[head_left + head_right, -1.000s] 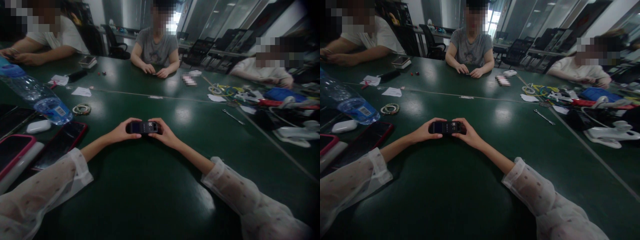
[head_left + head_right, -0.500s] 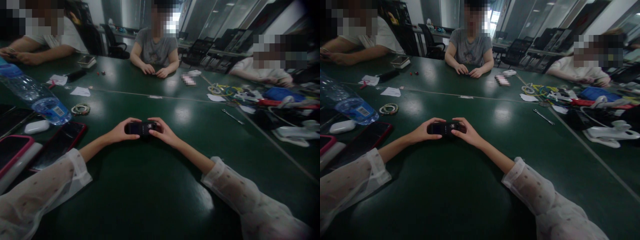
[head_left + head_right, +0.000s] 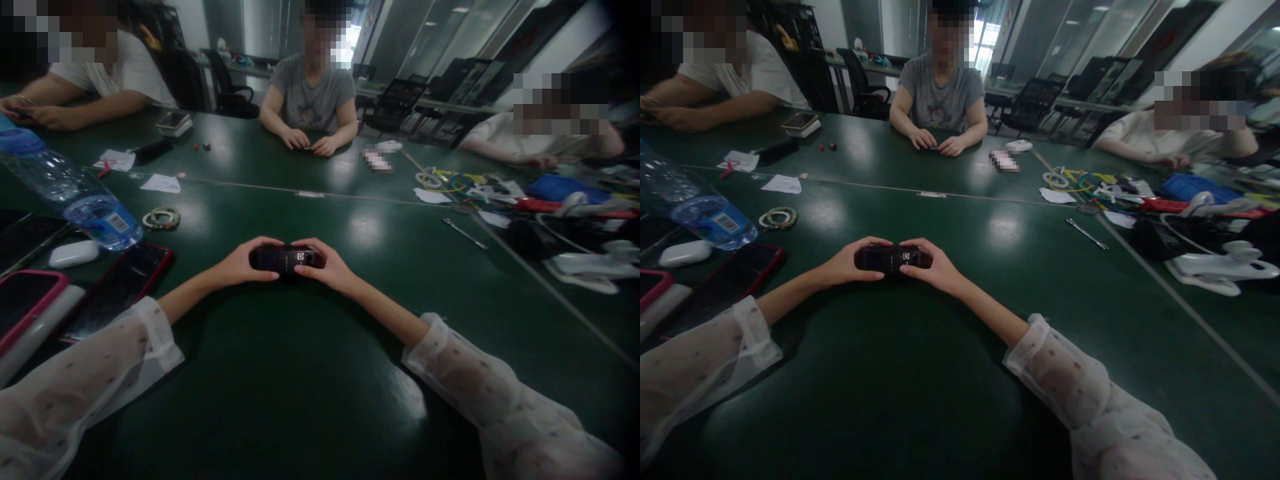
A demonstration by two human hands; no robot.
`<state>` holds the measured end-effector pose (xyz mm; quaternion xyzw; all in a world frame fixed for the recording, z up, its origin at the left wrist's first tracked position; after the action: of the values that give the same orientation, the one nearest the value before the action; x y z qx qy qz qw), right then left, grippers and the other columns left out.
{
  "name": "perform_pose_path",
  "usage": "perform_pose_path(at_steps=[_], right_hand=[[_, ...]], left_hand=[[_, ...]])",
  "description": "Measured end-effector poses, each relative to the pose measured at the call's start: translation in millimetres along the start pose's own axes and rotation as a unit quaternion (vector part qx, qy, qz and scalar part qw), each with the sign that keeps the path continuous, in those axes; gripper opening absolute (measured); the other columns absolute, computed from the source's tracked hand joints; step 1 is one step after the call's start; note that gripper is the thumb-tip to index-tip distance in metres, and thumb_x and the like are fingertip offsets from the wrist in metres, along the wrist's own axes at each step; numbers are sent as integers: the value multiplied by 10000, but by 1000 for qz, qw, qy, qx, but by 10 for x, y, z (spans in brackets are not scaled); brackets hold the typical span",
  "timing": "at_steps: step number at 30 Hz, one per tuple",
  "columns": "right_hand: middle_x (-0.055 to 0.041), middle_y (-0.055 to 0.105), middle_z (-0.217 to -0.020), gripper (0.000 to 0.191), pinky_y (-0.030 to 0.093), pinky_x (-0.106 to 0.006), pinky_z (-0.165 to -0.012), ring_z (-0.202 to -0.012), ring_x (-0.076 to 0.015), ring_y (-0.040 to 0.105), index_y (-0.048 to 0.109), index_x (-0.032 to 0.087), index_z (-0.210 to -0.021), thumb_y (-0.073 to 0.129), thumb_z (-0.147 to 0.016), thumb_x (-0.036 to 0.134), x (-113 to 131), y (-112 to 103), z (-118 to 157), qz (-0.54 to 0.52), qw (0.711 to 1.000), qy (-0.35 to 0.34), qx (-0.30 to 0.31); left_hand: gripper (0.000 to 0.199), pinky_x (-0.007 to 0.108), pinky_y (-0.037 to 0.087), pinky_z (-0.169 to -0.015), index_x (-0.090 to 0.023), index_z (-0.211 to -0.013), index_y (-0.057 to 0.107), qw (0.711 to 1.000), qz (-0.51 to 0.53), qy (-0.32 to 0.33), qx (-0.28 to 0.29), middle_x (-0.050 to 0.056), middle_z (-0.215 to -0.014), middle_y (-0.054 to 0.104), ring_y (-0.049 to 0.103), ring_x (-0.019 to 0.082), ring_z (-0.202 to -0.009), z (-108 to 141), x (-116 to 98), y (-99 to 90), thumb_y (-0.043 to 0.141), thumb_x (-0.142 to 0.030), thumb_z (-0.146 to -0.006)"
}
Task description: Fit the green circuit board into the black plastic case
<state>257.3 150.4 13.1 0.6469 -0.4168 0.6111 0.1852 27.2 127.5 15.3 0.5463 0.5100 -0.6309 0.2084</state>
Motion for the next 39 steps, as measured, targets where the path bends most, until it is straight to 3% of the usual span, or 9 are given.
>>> perform_pose_path(at_steps=[11, 20, 29, 34, 39], right_hand=[[-44, 595, -1137, 439, 502, -441, -910, -1036, -223, 597, 554, 270, -1172, 711, -775, 372, -5, 14, -7, 18, 999, -3, -27], [-49, 565, -1152, 425, 486, -435, -915, -1059, -227, 569, 526, 262, -1181, 682, -799, 365, -32, 19, 2, 53, 998, -18, -32], [-69, 522, -1188, 419, 447, -473, -971, -1109, -239, 527, 507, 262, -1212, 637, -837, 396, -75, -1, 6, 145, 988, -20, -44], [-79, 489, -1230, 404, 381, -493, -1048, -1197, -249, 459, 495, 276, -1241, 604, -865, 376, -34, 22, 15, 197, 976, -54, -72], [-75, 479, -1271, 421, 417, -470, -1018, -1194, -242, 473, 457, 299, -1284, 585, -886, 347, 10, 38, 16, 188, 975, -81, -83]], left_hand=[[686, 493, 434, -994, -292, -1297, 472, 998, -58, -4, -6, 78, -1328, 512, 517, 287, -1200, 8, -14, 14, 771, -385, -686], [573, 479, 414, -997, -271, -1227, 541, 985, -138, 87, -60, 77, -1198, 533, 503, 265, -1151, -4, -60, 68, 757, -404, -713], [536, 477, 423, -968, -258, -1191, 562, 986, -139, 46, -84, 74, -1182, 581, 532, 269, -1127, -13, -18, 51, 760, -402, -714], [534, 449, 427, -968, -248, -1191, 564, 984, -145, 42, -99, 67, -1178, 596, 545, 251, -1115, -22, 25, 60, 757, -401, -718], [535, 439, 449, -942, -231, -1178, 564, 983, -151, 16, -107, 74, -1170, 595, 555, 252, -1095, -12, 47, 52, 735, -464, -728]])
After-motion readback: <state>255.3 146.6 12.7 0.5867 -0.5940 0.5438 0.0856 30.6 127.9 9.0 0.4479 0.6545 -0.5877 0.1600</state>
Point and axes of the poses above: each hand's wrist, its own z-axis away from the middle knuckle, its own y-axis out of the palm, x = y × z, the point moved 2 cm from there along -z, towards the middle knuckle
